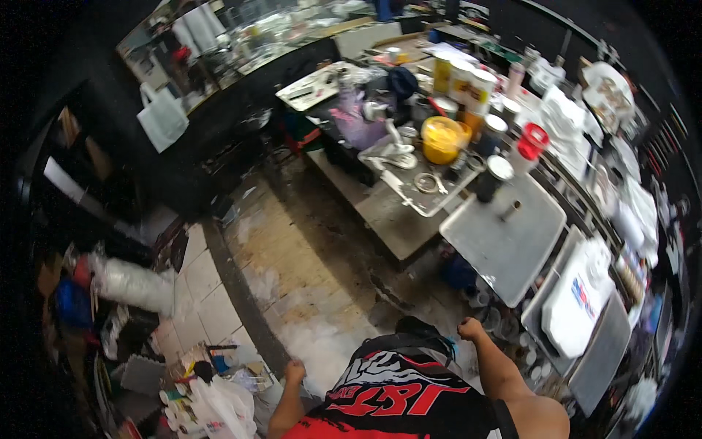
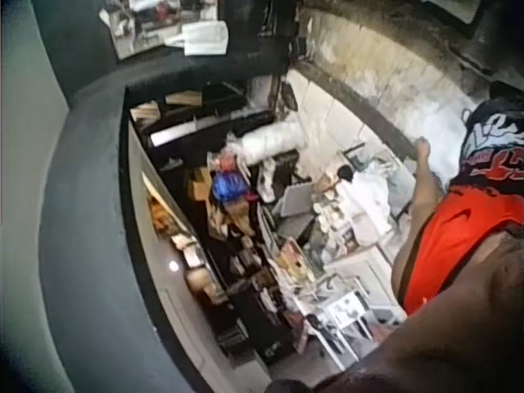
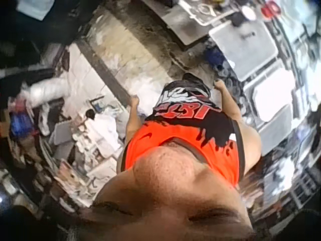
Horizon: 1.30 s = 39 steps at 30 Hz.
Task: The person heat presses printed designs onto tote bags using a heat press machine and places the bags onto platens on a screen printing table.
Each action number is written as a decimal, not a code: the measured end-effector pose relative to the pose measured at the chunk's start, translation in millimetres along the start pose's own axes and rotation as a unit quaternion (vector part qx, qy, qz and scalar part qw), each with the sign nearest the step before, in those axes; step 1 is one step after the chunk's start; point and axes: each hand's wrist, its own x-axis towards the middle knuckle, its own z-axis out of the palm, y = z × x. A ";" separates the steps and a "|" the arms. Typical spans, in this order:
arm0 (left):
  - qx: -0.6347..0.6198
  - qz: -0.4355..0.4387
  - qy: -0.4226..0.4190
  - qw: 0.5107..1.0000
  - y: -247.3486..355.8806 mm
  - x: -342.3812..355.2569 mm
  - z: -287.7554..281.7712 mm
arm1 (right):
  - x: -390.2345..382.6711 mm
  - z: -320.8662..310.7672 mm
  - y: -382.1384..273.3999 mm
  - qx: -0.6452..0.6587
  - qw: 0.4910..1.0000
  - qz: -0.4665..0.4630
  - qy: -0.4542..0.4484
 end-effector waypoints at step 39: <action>0.176 0.786 -0.001 0.593 1246.6 857.7 -84.3 | 78.9 413.3 -500.2 -0.004 0.888 0.382 0.256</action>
